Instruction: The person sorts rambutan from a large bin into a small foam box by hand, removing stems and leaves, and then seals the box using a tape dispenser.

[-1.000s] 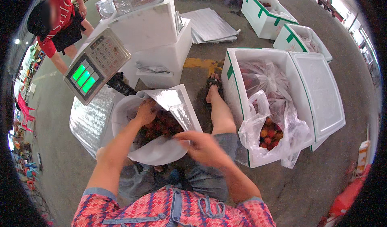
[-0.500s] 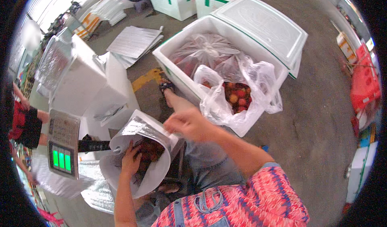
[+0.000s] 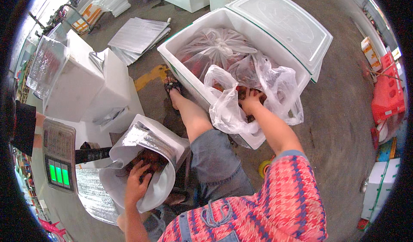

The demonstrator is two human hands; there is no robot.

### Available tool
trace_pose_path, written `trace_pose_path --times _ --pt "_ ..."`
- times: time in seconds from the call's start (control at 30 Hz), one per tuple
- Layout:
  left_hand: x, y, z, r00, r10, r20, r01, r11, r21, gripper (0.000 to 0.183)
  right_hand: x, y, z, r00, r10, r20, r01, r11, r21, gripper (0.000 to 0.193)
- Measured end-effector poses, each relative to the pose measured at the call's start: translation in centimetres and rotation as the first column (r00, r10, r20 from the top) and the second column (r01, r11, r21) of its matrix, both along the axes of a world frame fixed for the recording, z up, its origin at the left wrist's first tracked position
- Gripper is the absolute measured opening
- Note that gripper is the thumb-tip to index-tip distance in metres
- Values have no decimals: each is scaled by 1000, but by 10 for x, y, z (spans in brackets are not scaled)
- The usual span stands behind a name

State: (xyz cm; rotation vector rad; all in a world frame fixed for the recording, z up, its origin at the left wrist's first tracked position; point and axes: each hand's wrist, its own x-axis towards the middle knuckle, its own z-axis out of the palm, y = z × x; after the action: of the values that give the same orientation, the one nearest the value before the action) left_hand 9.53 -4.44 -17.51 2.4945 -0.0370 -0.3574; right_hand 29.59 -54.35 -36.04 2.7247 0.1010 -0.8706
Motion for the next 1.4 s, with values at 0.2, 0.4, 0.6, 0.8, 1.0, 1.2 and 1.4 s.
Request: trace_pose_path --times 0.2,0.4,0.6,0.8,1.0,1.2,1.4 --pt "-21 -7 5 999 49 -10 -50 998 -28 35 -41 6 14 1000 -30 -11 29 998 -51 64" --pt "-27 -18 8 995 72 69 -69 997 -38 36 -36 3 -28 992 -93 79 98 994 -50 51" --pt "-43 -19 5 989 91 120 -71 985 -160 34 -29 -25 -74 953 -95 287 144 978 -153 45" --pt "-51 -20 10 986 102 133 -82 985 -153 34 -12 -17 -85 934 -350 70 357 923 -143 52" --pt "-62 -19 14 980 120 159 -91 980 -175 35 -15 -1 -49 894 -405 190 398 914 78 65" --pt "-65 -17 2 980 153 125 -127 973 -192 35 -48 -13 9 946 -242 214 223 969 110 45" --pt "-70 -9 11 975 202 98 -185 970 -159 34 -62 14 76 953 -185 242 128 965 230 57"
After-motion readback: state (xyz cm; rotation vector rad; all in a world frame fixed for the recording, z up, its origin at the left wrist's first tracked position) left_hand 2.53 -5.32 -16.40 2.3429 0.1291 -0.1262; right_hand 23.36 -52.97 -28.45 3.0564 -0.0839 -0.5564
